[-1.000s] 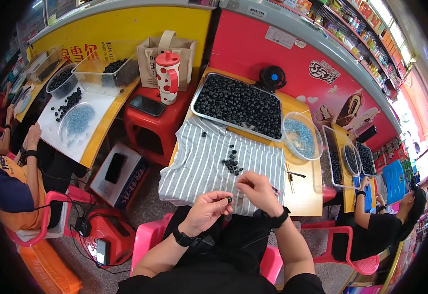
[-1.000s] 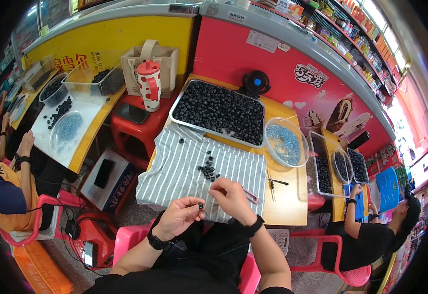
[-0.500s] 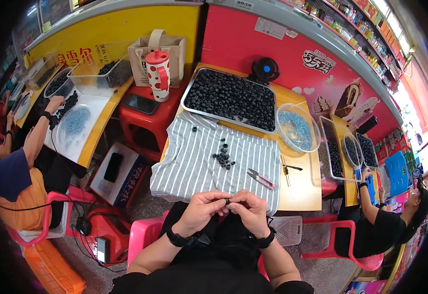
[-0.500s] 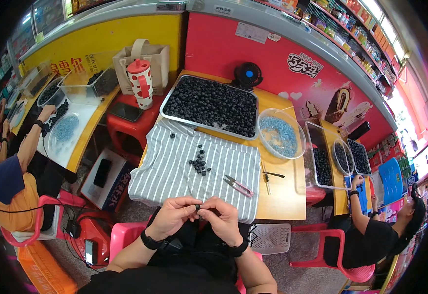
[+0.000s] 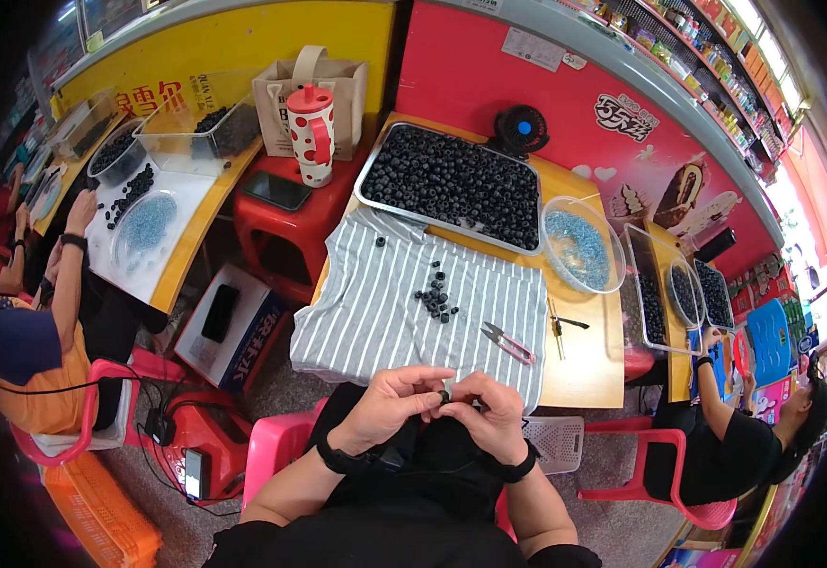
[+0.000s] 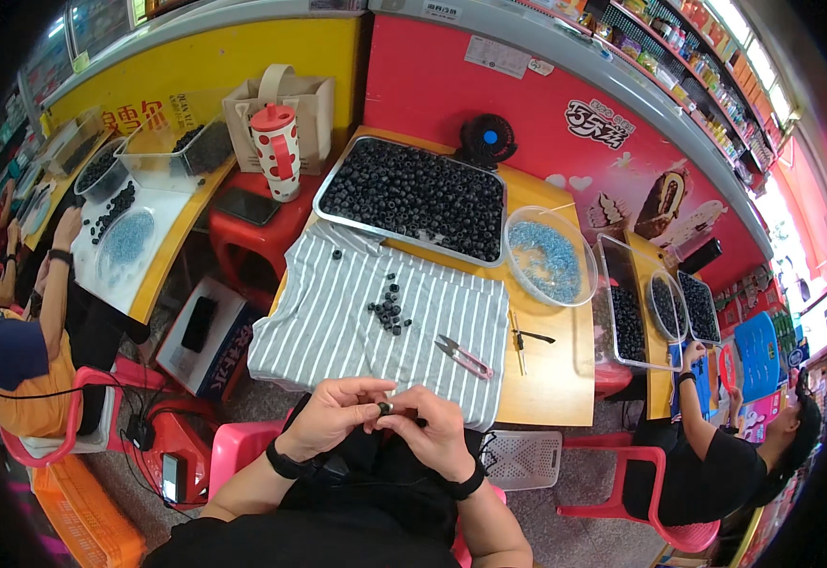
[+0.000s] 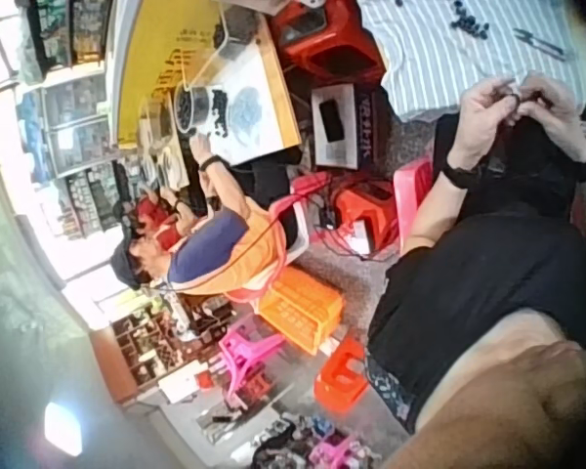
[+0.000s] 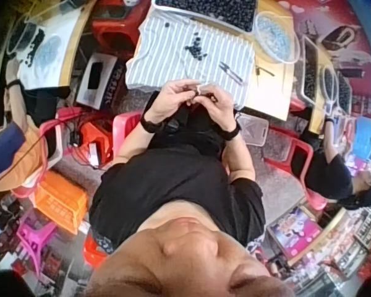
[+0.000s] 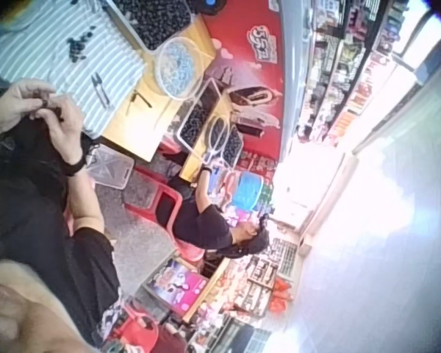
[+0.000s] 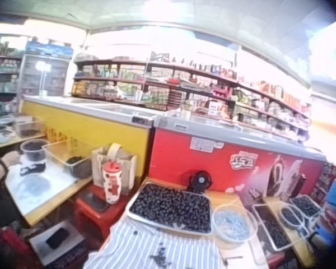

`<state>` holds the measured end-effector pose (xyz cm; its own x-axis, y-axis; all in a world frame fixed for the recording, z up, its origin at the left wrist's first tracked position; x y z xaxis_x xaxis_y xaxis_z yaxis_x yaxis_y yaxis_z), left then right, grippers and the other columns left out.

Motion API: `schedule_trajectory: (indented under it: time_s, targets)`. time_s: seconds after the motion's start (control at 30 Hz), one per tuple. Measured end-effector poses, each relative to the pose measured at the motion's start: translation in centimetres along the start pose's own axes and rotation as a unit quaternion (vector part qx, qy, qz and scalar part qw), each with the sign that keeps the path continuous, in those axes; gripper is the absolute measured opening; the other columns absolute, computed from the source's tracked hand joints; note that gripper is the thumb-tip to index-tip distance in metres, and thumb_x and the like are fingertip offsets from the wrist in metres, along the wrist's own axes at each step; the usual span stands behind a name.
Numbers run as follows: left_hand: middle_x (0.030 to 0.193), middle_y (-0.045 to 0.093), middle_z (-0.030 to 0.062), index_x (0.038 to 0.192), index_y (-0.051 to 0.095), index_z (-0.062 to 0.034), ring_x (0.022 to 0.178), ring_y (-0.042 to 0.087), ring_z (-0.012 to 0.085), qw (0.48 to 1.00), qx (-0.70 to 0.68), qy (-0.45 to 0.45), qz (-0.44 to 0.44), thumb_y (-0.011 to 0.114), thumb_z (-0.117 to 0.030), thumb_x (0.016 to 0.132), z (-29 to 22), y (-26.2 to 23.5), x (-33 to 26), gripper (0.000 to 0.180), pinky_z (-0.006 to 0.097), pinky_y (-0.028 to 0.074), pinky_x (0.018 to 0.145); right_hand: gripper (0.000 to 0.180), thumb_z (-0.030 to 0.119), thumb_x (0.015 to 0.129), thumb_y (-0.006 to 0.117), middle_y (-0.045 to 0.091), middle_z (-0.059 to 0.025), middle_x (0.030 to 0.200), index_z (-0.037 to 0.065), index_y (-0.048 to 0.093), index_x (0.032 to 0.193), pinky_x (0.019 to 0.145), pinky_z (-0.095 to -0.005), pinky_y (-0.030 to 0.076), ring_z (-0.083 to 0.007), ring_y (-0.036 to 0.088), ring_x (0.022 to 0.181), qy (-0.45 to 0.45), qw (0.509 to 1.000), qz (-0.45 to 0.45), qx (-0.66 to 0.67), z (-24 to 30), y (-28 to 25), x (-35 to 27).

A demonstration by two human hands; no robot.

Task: Assembling small black plastic parts by hand at a workstation in a manufacturing environment.

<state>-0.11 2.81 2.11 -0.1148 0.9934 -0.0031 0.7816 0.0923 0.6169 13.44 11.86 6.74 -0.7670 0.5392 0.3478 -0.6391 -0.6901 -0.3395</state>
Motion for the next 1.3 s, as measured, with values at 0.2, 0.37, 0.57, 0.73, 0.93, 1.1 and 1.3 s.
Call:
schedule_trajectory:
  time_s: [0.2,0.37,0.57,0.73,0.93,1.1,1.3]
  targets:
    - [0.091,0.060,0.0025,0.136,0.046,-0.0013,0.076,0.059,0.0081,0.998,-0.047,-0.027,0.030,0.059,0.000,0.089,-1.0,0.3,-0.3,0.048,0.020,0.049,0.065,0.032,0.008,0.080,0.072,0.065,-0.0116,0.084,0.000,0.061,0.110,0.060,-0.0309,0.051,-0.0256,0.066,0.070,-0.007,0.992,0.123,0.020,1.1,0.2,1.0]
    - [0.088,0.058,0.0014,0.136,0.046,-0.0014,0.073,0.059,0.0083,0.995,-0.066,-0.034,0.067,0.060,0.001,0.089,-0.8,0.4,-0.4,0.049,0.019,0.048,0.061,0.028,0.007,0.083,0.067,0.065,-0.0116,0.082,0.000,0.060,0.109,0.060,-0.0329,0.051,-0.0286,0.066,0.070,-0.061,0.987,0.150,-0.006,1.4,0.4,0.8]
    - [0.090,0.060,0.0048,0.132,0.048,0.0031,0.070,0.058,0.0085,0.992,-0.081,-0.091,0.045,0.064,0.000,0.086,-0.5,0.8,-0.4,0.049,0.018,0.047,0.057,0.014,0.003,0.081,0.064,0.066,-0.0110,0.076,0.003,0.063,0.095,0.058,-0.0351,0.051,-0.0289,0.067,0.068,-0.073,0.992,0.106,0.006,2.3,0.4,0.8]
    - [0.095,0.062,0.0091,0.134,0.046,0.0036,0.077,0.063,0.0150,0.991,-0.101,-0.075,0.048,0.060,0.001,0.088,0.0,1.0,-0.1,0.048,0.023,0.052,0.065,0.013,0.006,0.086,0.064,0.066,-0.0101,0.079,0.001,0.063,0.098,0.062,-0.0319,0.051,-0.0233,0.066,0.070,-0.024,0.993,0.094,0.060,1.3,-0.3,0.3]
    - [0.112,0.061,0.0172,0.133,0.048,0.0036,0.090,0.065,0.0216,0.996,-0.080,-0.038,0.030,0.053,-0.004,0.094,0.1,-0.2,0.8,0.039,0.029,0.053,0.078,0.016,-0.001,0.088,0.060,0.063,-0.0020,0.080,0.003,0.065,0.102,0.057,-0.0217,0.047,-0.0070,0.057,0.066,0.118,0.968,-0.218,-0.031,-1.4,-11.9,-0.9]
    - [0.111,0.063,0.0138,0.128,0.052,0.0042,0.090,0.065,0.0188,0.995,-0.092,-0.040,0.019,0.052,-0.009,0.096,-0.1,-1.4,2.0,0.034,0.027,0.052,0.077,0.022,0.007,0.088,0.064,0.056,0.0023,0.070,0.000,0.060,0.109,0.045,-0.0166,0.033,-0.0023,0.044,0.053,0.086,0.891,-0.412,-0.168,-1.5,-27.7,0.8]
    - [0.104,0.065,0.0123,0.120,0.057,0.0049,0.086,0.066,0.0172,0.991,-0.120,-0.034,-0.055,0.053,-0.007,0.096,0.7,-3.4,1.8,0.027,0.026,0.053,0.076,0.012,0.002,0.086,0.064,0.062,0.0003,0.075,0.002,0.064,0.099,0.050,-0.0178,0.040,-0.0034,0.052,0.058,0.143,0.954,-0.235,-0.117,-2.9,-19.7,4.1]
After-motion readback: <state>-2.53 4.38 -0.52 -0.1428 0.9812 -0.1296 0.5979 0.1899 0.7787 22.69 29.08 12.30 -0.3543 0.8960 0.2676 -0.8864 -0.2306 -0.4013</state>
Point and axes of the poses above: each hand's wrist, its own x-axis towards the middle knuckle, its own y-axis out of the palm, z = x × y, the point moved 3 cm from there along x, towards the middle knuckle
